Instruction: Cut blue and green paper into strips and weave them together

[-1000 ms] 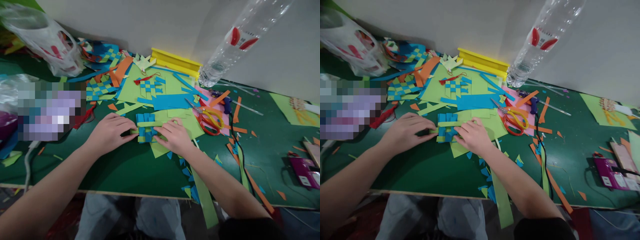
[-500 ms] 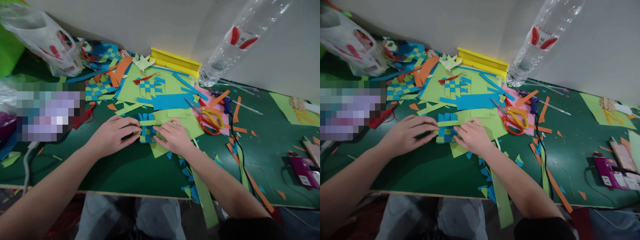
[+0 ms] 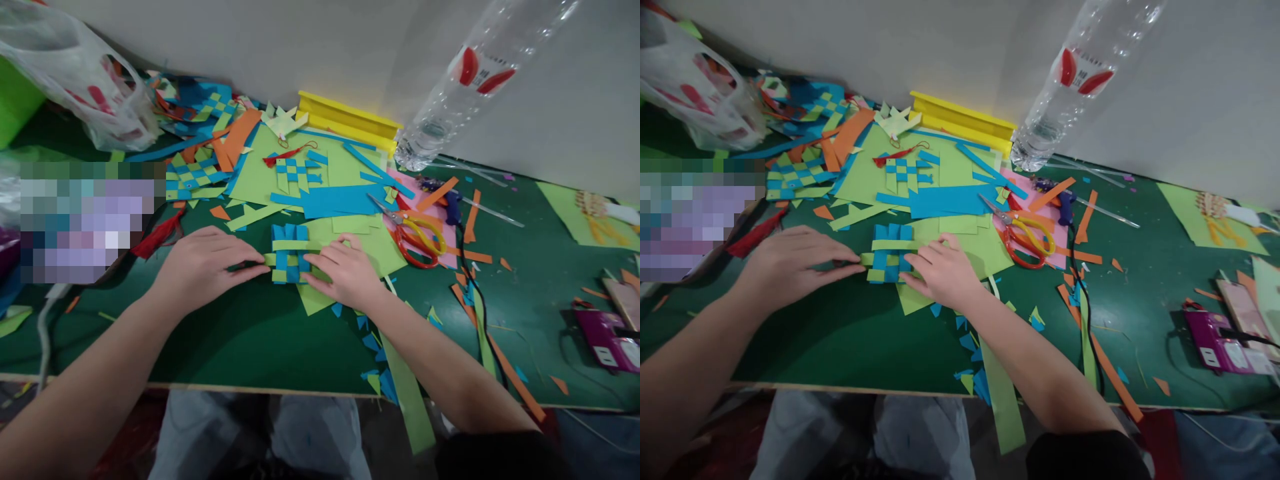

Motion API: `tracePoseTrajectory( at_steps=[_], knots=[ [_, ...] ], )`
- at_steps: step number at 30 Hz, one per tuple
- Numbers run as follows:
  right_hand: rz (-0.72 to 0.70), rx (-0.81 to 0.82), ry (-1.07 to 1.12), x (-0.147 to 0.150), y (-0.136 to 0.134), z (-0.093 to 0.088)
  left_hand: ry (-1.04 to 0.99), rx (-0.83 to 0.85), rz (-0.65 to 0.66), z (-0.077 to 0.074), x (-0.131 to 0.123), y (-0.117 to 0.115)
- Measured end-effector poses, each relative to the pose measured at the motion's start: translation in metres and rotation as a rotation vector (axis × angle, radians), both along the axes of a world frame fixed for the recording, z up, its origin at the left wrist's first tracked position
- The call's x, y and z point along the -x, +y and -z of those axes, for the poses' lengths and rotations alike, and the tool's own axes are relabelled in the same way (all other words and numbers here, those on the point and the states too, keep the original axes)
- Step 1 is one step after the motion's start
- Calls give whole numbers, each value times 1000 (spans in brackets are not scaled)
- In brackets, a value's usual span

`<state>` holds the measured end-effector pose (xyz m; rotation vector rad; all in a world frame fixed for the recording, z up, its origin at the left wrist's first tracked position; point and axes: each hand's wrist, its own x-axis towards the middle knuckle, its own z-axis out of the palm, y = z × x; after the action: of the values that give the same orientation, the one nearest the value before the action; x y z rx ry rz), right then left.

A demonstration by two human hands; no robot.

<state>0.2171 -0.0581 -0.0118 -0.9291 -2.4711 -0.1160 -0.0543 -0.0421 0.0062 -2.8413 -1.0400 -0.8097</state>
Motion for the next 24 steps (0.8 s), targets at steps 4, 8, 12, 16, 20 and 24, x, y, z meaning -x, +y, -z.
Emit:
tracePoseTrajectory(
  at_steps=[4, 8, 12, 16, 20, 24],
  knots=[
    [9, 17, -14, 0, 1, 1, 23, 10, 36, 1, -8, -1],
    [-7, -13, 16, 1, 1, 2, 33, -17, 73, 2, -12, -1],
    [55, -41, 61, 1, 0, 1, 57, 5, 102, 4, -13, -1],
    [166, -98, 98, -2, 2, 2, 43, 12, 92, 6, -13, -1],
    [238, -71, 57, -3, 3, 3, 12, 49, 105, 7, -13, -1],
    [226, -80, 41, -2, 3, 4, -19, 106, 135, 8, -15, 0]
  ],
)
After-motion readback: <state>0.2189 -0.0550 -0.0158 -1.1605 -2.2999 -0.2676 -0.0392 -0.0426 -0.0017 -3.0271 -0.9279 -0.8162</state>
